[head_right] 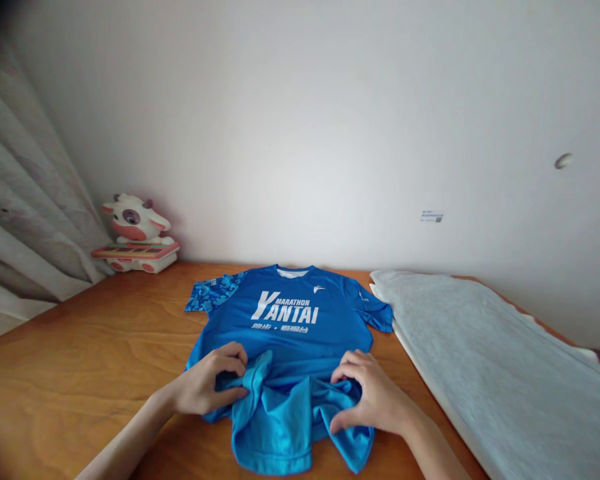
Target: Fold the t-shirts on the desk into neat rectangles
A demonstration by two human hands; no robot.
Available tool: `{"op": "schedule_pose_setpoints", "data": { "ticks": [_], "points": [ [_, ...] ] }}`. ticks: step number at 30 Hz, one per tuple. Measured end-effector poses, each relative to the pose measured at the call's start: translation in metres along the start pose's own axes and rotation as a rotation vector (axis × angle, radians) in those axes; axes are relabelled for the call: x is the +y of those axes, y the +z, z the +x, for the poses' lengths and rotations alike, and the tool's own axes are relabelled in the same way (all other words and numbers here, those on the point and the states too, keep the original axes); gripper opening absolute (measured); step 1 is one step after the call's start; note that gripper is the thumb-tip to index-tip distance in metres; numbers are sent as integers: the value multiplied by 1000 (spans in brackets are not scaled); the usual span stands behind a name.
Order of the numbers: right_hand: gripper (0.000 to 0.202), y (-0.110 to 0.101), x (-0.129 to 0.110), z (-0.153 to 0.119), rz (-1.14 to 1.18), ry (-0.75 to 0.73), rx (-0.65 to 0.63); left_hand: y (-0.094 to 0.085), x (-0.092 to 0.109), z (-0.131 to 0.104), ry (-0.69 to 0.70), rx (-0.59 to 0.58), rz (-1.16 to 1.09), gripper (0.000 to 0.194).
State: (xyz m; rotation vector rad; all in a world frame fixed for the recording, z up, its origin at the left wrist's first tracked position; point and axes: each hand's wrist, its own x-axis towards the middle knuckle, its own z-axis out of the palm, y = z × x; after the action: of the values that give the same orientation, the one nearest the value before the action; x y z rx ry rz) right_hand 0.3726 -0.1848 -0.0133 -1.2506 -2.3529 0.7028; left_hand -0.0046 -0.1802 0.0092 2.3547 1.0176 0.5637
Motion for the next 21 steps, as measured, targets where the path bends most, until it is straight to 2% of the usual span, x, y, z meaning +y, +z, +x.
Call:
{"op": "schedule_pose_setpoints", "data": {
  "ticks": [4,7,11,17,19,20,21],
  "points": [
    [35,0,-9,-2,20,-12,0,-5,3,-2,-19,39,-293,30],
    [35,-2,-10,-4,156,27,-9,-8,0,-3,-113,4,-523,42],
    [48,-9,-4,-7,402,124,-108,-14,-14,-7,-237,-166,-753,53],
    [51,-15,-3,-12,650,181,-289,-27,-28,-21,-254,-495,-783,58],
    [50,-15,-4,-10,695,171,-259,-28,-28,-23,-243,-543,-792,62],
    [50,-14,-3,-8,689,171,-188,-28,-28,-22,-239,-508,-795,64],
    [50,-13,-2,-6,648,179,-82,-27,-28,-20,-243,-419,-781,65]
  ]
}}
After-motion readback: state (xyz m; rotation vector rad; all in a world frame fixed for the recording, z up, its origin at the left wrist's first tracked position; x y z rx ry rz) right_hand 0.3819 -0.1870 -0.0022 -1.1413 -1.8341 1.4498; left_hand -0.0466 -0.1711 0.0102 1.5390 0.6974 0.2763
